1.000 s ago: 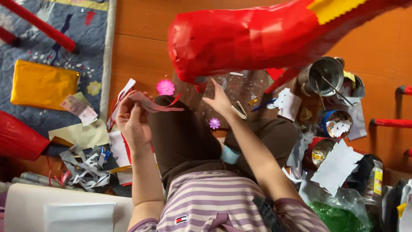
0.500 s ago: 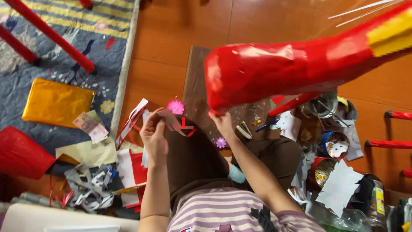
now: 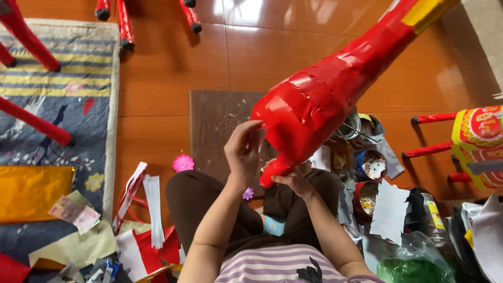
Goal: Decorating a paper-mache horse with paper strips and glue
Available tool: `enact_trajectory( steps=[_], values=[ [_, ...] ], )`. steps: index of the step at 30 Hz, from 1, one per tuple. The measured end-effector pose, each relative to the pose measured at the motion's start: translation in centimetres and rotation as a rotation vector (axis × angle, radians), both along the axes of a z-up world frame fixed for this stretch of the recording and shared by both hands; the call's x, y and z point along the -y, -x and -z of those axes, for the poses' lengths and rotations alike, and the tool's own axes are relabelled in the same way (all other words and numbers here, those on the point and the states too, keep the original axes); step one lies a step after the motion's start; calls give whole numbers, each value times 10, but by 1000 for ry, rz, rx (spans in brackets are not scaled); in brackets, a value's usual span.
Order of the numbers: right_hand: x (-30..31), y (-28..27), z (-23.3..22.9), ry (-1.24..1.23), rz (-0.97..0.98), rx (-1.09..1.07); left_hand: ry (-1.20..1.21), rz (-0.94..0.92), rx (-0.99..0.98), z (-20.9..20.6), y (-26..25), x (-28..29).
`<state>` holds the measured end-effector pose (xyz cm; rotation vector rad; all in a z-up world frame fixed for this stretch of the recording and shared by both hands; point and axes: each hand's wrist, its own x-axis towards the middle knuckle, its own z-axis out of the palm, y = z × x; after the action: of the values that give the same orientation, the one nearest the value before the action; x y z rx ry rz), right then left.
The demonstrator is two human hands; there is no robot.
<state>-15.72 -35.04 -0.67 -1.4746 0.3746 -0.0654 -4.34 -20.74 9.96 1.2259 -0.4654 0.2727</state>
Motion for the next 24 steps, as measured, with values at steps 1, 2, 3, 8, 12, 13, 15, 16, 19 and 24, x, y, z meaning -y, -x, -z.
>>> enact_trajectory(
  steps=[1,2,3,8,12,13,15,16,19,24],
  values=[
    [3,2,-5,-70,-11,-26,-44,-66,73,0,-2,8],
    [12,6,9,-70,-6,-20,-43,-61,79,2,-1,17],
    [21,9,23,-50,-4,-48,-101,-139,137,4,0,25],
    [61,21,107,-53,6,-67,-205,-463,380,3,1,48],
    [81,26,160,-35,-13,-35,-249,-472,461,11,5,65],
    [83,26,167,-55,7,-30,-255,-463,492,13,6,70],
    [85,27,175,-80,30,-22,-264,-453,488,11,10,73],
    [86,27,178,-103,56,-14,-270,-441,483,10,12,74],
    [95,30,198,-111,34,-26,-260,-430,509,11,14,76],
    [92,30,189,-140,45,-16,-267,-411,560,20,11,77]
  ],
)
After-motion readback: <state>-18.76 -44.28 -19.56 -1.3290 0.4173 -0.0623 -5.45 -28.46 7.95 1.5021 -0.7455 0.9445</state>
